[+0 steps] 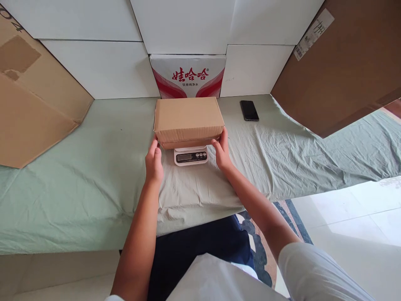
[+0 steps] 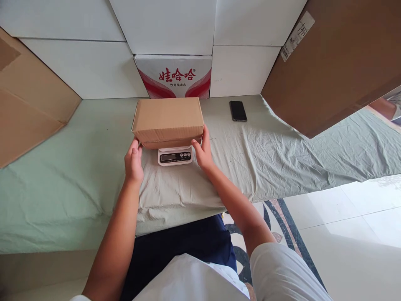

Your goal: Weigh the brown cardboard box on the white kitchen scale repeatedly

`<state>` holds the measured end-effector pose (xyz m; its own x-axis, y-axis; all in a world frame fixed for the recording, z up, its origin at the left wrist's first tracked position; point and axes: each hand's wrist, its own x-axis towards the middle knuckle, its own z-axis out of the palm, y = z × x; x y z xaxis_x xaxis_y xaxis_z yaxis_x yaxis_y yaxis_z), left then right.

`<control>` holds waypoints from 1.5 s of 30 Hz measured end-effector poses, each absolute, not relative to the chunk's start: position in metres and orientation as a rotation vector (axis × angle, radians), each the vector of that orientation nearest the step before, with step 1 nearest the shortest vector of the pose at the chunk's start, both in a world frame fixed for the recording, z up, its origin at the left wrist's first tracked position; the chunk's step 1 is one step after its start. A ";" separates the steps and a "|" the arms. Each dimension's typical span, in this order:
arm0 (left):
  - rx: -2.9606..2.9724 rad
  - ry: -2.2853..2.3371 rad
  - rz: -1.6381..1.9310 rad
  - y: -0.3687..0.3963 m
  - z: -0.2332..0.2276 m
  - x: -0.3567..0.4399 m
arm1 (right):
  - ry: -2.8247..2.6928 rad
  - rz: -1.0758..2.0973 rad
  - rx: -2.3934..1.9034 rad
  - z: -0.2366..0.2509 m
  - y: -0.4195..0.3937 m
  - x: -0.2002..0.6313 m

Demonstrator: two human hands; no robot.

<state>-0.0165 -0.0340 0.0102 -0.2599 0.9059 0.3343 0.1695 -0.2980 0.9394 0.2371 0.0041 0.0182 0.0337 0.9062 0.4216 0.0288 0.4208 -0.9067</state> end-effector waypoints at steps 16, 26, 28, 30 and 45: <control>1.215 1.265 1.762 -0.033 0.016 -0.015 | -1.193 0.883 -0.955 0.015 0.014 0.248; 1.243 1.369 1.904 -0.030 0.015 -0.015 | -1.173 0.907 -0.956 0.018 0.013 0.248; 1.225 1.403 1.905 -0.029 0.015 -0.015 | -1.177 0.907 -0.958 0.019 0.012 0.248; 1.208 1.422 1.892 -0.029 0.016 -0.015 | -1.178 0.909 -0.964 0.020 0.012 0.248; 1.259 1.359 1.786 -0.027 0.011 -0.016 | -1.238 0.931 -0.909 0.032 0.005 0.242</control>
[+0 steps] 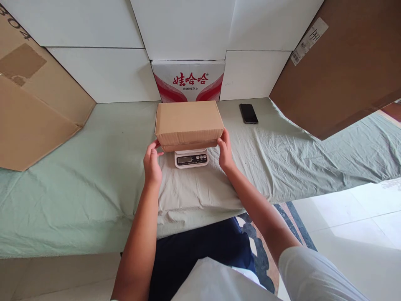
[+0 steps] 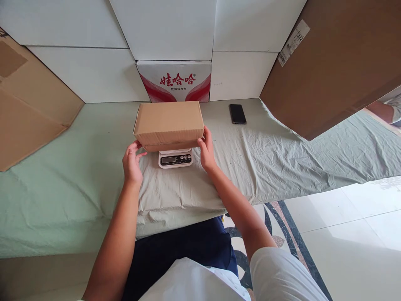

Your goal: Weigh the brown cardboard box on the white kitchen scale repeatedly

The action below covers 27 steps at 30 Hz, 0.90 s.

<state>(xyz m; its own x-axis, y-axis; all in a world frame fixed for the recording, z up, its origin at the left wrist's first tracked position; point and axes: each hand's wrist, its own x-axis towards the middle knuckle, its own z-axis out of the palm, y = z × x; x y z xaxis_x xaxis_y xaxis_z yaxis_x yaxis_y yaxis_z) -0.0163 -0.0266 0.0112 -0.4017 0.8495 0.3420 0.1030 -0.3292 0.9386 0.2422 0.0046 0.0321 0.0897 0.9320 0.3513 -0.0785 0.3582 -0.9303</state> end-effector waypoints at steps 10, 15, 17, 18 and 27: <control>1.272 1.361 1.766 -0.027 0.012 -0.016 | -1.296 0.921 -0.919 0.033 0.005 0.242; 1.283 1.352 1.757 -0.027 0.013 -0.017 | -1.297 0.932 -0.923 0.031 0.005 0.241; 1.290 1.348 1.752 -0.027 0.013 -0.017 | -1.302 0.933 -0.923 0.030 0.006 0.241; 1.293 1.347 1.751 -0.027 0.013 -0.017 | -1.304 0.932 -0.924 0.030 0.006 0.241; 1.311 1.365 1.731 -0.026 0.012 -0.017 | -1.341 0.897 -0.947 0.032 0.004 0.240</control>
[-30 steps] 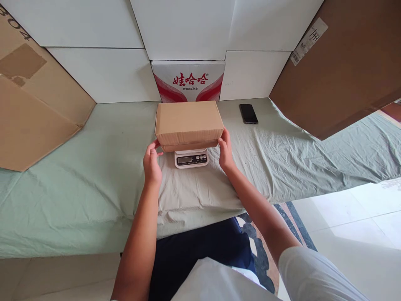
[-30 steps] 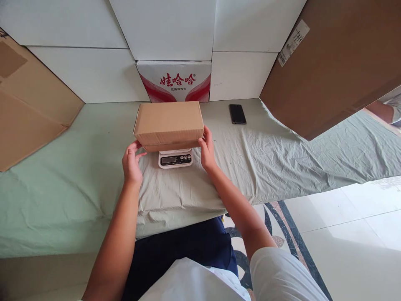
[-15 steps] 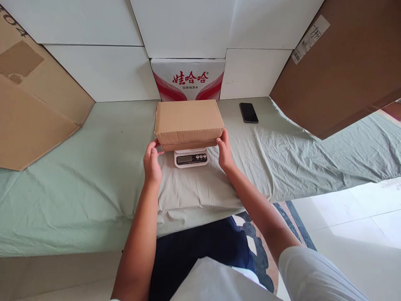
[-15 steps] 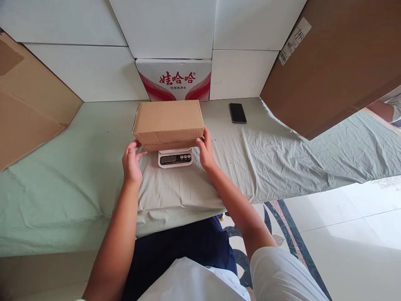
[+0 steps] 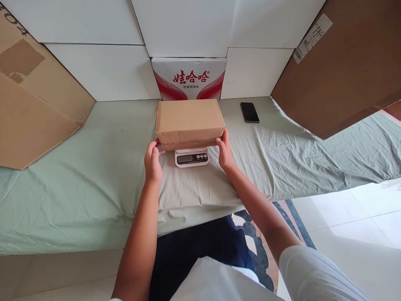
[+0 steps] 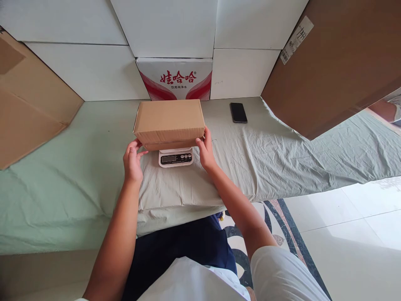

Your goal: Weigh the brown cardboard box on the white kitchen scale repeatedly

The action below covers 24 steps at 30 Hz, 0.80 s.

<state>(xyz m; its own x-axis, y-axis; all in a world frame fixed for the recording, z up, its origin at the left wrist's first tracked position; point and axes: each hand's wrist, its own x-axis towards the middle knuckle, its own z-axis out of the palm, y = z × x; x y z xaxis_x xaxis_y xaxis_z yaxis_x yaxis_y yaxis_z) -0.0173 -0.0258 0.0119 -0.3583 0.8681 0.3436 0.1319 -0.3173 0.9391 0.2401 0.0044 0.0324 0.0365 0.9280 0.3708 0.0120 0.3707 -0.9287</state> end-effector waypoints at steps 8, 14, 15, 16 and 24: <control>1.290 1.351 1.745 -0.026 0.012 -0.017 | -1.275 0.961 -0.934 0.033 0.005 0.238; 1.313 1.361 1.728 -0.026 0.013 -0.017 | -1.271 0.949 -0.940 0.034 0.005 0.237; 1.316 1.361 1.727 -0.026 0.013 -0.017 | -1.272 0.946 -0.941 0.034 0.005 0.237; 1.319 1.359 1.726 -0.026 0.013 -0.017 | -1.272 0.944 -0.940 0.034 0.005 0.237; 1.341 1.363 1.709 -0.027 0.012 -0.018 | -1.282 0.948 -0.951 0.032 0.007 0.239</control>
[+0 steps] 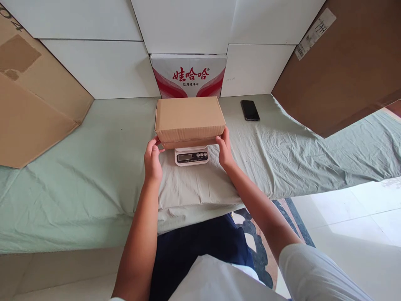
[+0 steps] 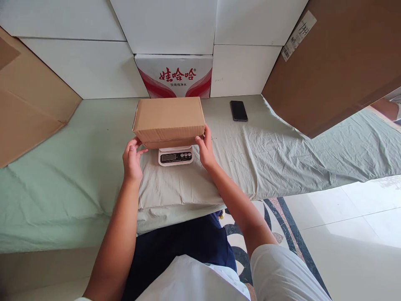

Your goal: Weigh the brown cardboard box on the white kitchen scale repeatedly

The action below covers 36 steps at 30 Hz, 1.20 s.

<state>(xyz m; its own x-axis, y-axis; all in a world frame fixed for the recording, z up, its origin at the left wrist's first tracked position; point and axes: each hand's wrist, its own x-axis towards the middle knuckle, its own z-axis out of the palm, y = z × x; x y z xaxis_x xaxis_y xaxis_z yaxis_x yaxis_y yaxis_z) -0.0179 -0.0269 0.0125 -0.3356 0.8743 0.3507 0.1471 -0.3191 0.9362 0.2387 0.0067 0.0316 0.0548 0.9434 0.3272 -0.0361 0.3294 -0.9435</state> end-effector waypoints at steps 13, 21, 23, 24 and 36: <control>1.362 1.386 1.716 -0.028 0.014 -0.017 | -1.291 0.941 -0.955 0.034 0.006 0.238; 1.397 1.272 1.682 -0.024 0.016 -0.012 | -1.331 0.929 -0.910 0.034 0.004 0.237; 1.400 1.248 1.680 -0.023 0.020 -0.010 | -1.321 0.942 -0.875 0.034 0.004 0.236; 1.393 1.234 1.681 -0.022 0.024 -0.010 | -1.319 0.942 -0.859 0.035 0.005 0.236; 1.434 1.089 1.853 0.102 0.059 -0.014 | -1.243 0.745 -0.829 0.070 0.120 0.214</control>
<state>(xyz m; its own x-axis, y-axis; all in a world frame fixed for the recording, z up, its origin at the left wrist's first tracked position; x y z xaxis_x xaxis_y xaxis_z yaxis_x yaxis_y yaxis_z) -0.0140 0.1023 0.0591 -0.2789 0.8120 0.5126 0.0531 -0.5199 0.8525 0.2136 0.1199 0.0696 0.1721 0.8504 0.4972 -0.0379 0.5101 -0.8593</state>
